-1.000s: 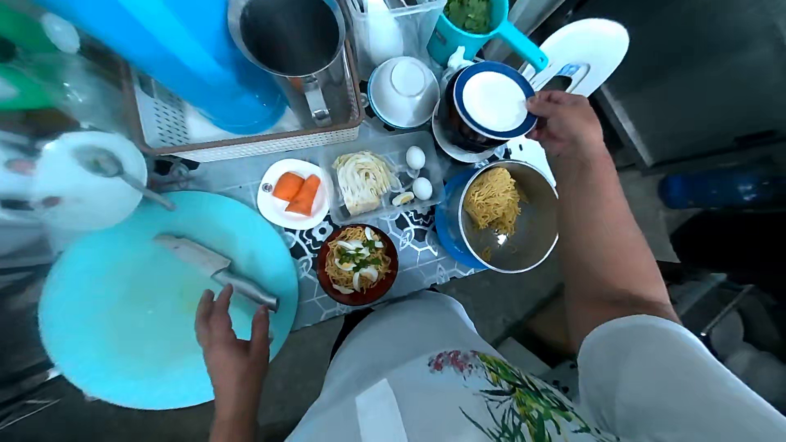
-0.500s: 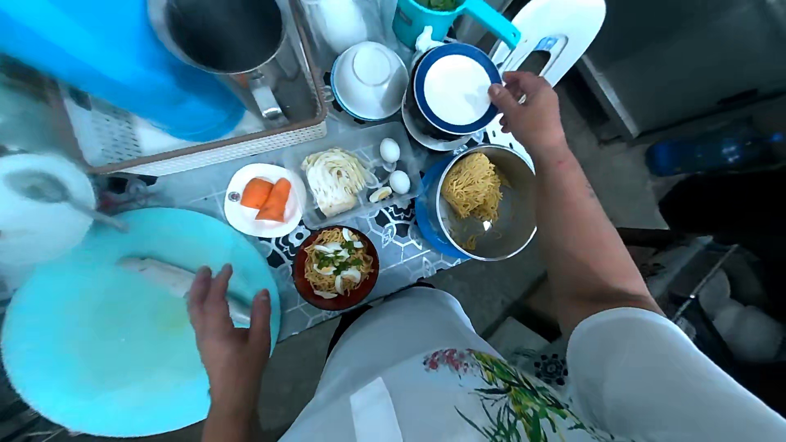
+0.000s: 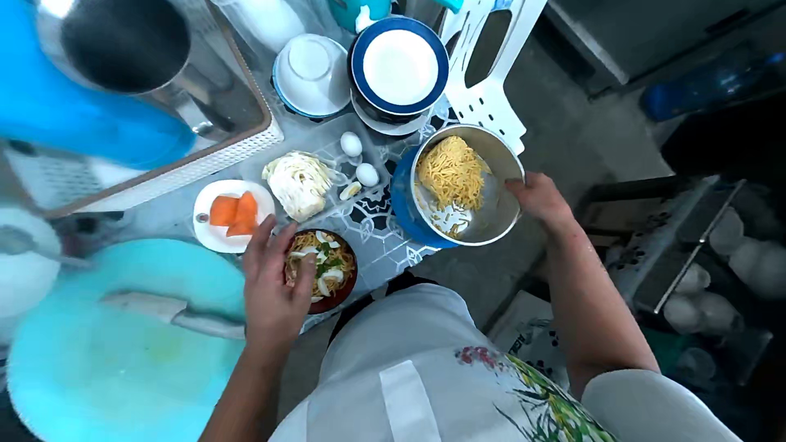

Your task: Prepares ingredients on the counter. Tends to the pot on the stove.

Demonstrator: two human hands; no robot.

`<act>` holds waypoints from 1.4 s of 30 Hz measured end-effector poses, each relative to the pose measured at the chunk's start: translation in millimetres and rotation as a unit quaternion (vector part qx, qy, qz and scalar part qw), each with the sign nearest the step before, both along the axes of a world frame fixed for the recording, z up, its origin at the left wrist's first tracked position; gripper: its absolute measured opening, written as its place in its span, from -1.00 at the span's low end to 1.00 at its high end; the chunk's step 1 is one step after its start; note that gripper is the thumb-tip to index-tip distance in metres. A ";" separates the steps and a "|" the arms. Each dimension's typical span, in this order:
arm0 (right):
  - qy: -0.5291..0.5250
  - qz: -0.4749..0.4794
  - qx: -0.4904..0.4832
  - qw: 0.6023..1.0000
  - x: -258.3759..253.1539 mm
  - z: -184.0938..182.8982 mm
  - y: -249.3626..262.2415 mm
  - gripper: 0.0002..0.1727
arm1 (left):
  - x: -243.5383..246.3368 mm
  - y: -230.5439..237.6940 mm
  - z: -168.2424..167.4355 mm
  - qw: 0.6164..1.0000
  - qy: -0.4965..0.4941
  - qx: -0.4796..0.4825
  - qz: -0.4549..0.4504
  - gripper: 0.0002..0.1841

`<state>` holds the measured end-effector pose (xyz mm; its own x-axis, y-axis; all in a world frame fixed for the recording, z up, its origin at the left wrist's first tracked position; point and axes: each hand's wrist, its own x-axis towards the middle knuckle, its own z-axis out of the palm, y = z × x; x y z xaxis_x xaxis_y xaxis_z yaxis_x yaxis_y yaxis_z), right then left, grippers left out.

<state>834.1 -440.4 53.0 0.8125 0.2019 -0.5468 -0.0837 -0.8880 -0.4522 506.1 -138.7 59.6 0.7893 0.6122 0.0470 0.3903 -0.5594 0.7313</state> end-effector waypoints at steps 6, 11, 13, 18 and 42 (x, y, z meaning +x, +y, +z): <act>0.014 -0.103 0.042 0.994 -0.8 25.0 -38.8 -0.66 | 38.5 -15.4 -8.4 0.989 0.010 0.065 -0.131 -0.56; -0.007 -0.148 0.108 0.983 8.1 27.7 -41.4 -0.70 | 101.8 -79.3 -46.8 0.919 0.044 0.157 -0.359 -0.64; -0.024 -0.165 0.112 0.980 11.0 35.6 -44.4 -0.75 | 116.6 -91.9 -57.2 0.894 0.093 0.153 -0.410 -0.64; -0.087 -0.200 0.113 0.969 14.8 65.2 -65.4 -0.82 | 131.8 -91.3 -49.5 0.856 0.236 0.115 -0.446 -0.64; -0.057 0.050 0.016 0.997 -38.9 -12.7 31.3 -0.33 | -2.2 -6.2 0.3 0.999 0.003 -0.007 -0.036 -0.71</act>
<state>795.1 -409.1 40.3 0.8439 0.3015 -0.4438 0.0584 -0.8739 -0.4826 503.9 -144.9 59.9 0.8316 0.5544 0.0339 0.3540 -0.5761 0.7368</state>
